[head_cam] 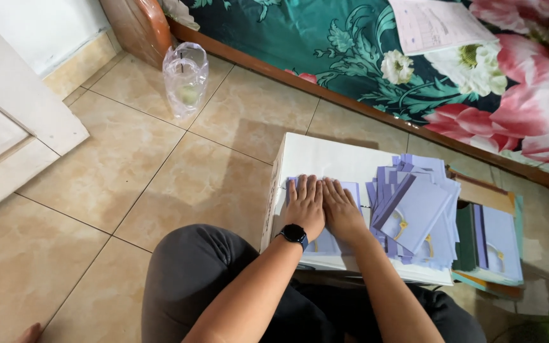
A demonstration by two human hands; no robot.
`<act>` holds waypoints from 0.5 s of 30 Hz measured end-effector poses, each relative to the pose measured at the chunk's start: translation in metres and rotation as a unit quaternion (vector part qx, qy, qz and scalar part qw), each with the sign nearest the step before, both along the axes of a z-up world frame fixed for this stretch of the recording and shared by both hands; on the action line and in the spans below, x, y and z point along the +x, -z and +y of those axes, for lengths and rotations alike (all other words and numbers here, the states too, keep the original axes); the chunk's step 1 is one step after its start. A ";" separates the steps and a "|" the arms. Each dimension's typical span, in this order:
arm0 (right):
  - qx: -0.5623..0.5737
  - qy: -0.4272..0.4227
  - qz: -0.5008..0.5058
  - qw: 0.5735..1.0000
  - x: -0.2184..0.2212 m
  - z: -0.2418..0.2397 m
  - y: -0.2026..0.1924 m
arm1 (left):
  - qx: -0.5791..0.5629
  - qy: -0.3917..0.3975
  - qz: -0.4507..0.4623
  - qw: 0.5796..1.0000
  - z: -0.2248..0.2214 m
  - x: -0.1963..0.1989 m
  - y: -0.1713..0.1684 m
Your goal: Folding the flaps of paper envelopes and organizing them into stacks on a flat surface.
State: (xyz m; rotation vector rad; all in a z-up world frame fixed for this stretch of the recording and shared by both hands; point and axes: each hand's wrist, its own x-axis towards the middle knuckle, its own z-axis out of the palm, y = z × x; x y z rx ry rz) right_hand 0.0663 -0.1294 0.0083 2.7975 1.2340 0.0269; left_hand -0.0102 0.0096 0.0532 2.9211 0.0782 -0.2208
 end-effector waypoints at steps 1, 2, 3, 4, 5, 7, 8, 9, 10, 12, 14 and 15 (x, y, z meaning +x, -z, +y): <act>0.001 0.001 0.003 1.000 -0.004 0.000 -0.004 | 0.001 0.001 0.003 1.000 0.001 0.000 -0.001; 0.007 0.014 0.029 0.999 -0.009 0.001 -0.008 | -0.008 -0.001 0.003 1.000 0.001 0.000 -0.002; 0.013 0.028 0.055 0.998 -0.013 0.001 -0.012 | -0.017 -0.002 0.003 1.000 0.002 0.000 -0.003; 0.012 0.031 0.060 0.998 -0.021 -0.004 -0.012 | -0.018 0.001 0.009 1.000 0.001 0.003 0.004; 0.010 0.020 0.063 0.998 -0.028 -0.008 -0.011 | -0.022 -0.006 -0.007 1.000 0.000 0.005 0.011; 0.008 0.014 0.065 0.998 -0.046 -0.018 -0.011 | -0.026 -0.009 -0.024 0.999 0.000 0.006 0.016; 0.032 0.008 0.056 0.998 -0.057 -0.024 -0.010 | -0.020 -0.009 -0.037 0.999 0.000 0.005 0.015; 0.055 0.003 0.047 0.997 -0.068 -0.031 -0.011 | -0.013 -0.009 -0.049 0.999 -0.001 0.003 0.014; 0.055 0.008 0.045 0.997 -0.079 -0.034 -0.014 | -0.013 -0.004 -0.051 0.999 0.000 0.003 0.014; 0.083 0.059 0.043 0.994 -0.099 -0.042 -0.021 | -0.020 -0.015 -0.070 0.997 0.001 0.003 0.015; 0.096 0.090 0.049 0.990 -0.103 -0.046 -0.016 | -0.022 -0.011 -0.073 0.997 0.000 0.003 0.016; 0.106 0.118 0.058 0.986 -0.104 -0.048 -0.014 | -0.025 -0.012 -0.073 0.997 0.000 0.003 0.016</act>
